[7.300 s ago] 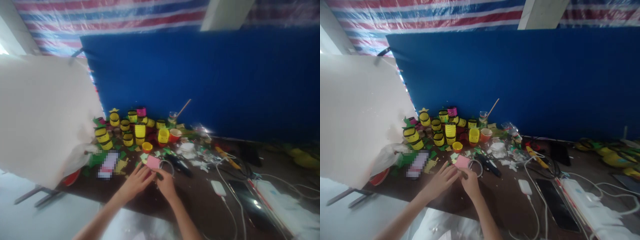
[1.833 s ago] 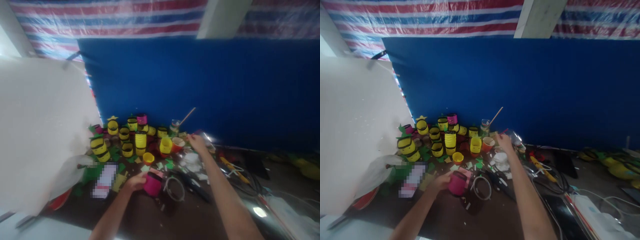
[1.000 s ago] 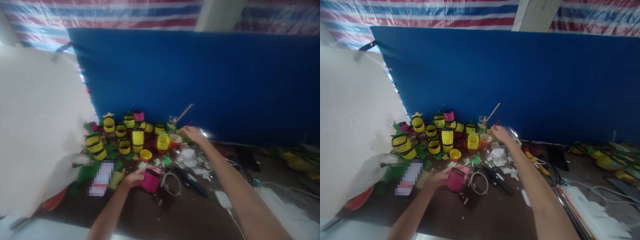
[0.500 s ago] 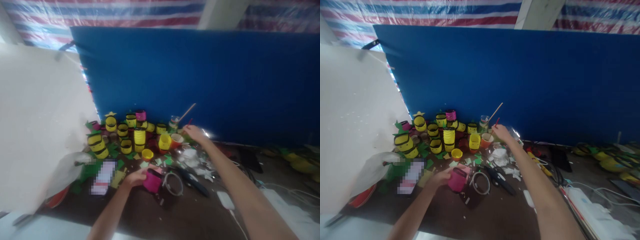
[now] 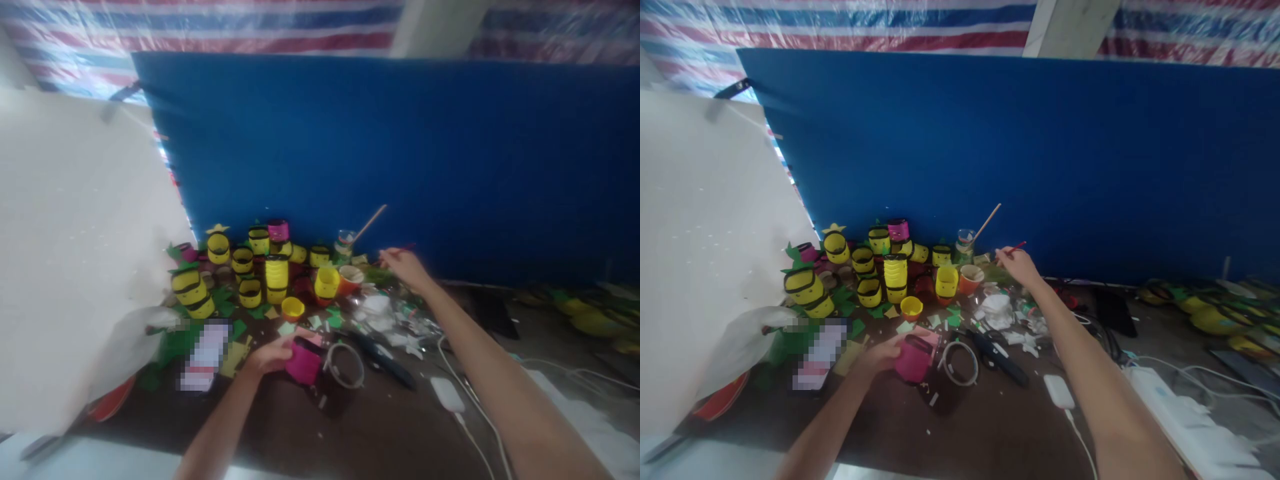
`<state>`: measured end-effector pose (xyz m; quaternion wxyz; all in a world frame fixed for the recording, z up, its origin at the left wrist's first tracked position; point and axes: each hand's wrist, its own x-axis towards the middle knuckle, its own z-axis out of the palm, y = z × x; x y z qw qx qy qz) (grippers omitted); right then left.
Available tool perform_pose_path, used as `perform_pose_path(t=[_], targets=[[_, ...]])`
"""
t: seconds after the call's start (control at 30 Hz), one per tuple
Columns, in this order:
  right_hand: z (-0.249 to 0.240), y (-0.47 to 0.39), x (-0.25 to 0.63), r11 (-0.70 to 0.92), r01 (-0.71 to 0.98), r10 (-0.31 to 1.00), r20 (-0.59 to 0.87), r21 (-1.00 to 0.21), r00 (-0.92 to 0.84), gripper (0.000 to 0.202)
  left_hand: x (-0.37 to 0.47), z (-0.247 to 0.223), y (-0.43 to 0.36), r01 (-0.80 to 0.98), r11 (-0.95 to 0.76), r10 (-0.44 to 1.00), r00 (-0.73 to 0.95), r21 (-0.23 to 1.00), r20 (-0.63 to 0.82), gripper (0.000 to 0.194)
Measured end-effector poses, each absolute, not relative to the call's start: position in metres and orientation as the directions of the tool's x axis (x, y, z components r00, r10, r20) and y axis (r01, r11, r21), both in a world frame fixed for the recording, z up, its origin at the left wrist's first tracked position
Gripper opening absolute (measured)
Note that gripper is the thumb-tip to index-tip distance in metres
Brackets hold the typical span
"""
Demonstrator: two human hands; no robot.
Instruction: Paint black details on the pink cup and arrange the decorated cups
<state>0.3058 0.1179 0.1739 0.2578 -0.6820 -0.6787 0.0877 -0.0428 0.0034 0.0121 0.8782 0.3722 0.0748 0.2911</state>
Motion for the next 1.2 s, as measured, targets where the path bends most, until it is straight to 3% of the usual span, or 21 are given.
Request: perform_pose_path(t=[0.47,0.8,0.93,1.2], targets=[[0.182,0.090,0.304,0.144,0.933,0.975,0.208,-0.329,-0.077,0.027,-0.043,0.008,0.005,-0.450,0.553,0.568,0.819,0.701,0.078,0.072],[0.183,0.072,0.288,0.251,0.920,0.964,0.169,-0.301,-0.207,0.028,-0.045,0.011,0.004,-0.451,0.547,0.562,0.822,0.705,0.090,0.073],[0.178,0.072,0.281,0.220,0.915,0.974,0.130,-0.338,-0.186,0.032,-0.046,0.007,0.005,-0.454,0.550,0.565,0.820,0.701,0.088,0.071],[0.168,0.077,0.276,0.163,0.924,0.974,0.207,-0.346,-0.095,0.031,-0.045,0.003,0.007,-0.453,0.551,0.559,0.824,0.701,0.092,0.071]])
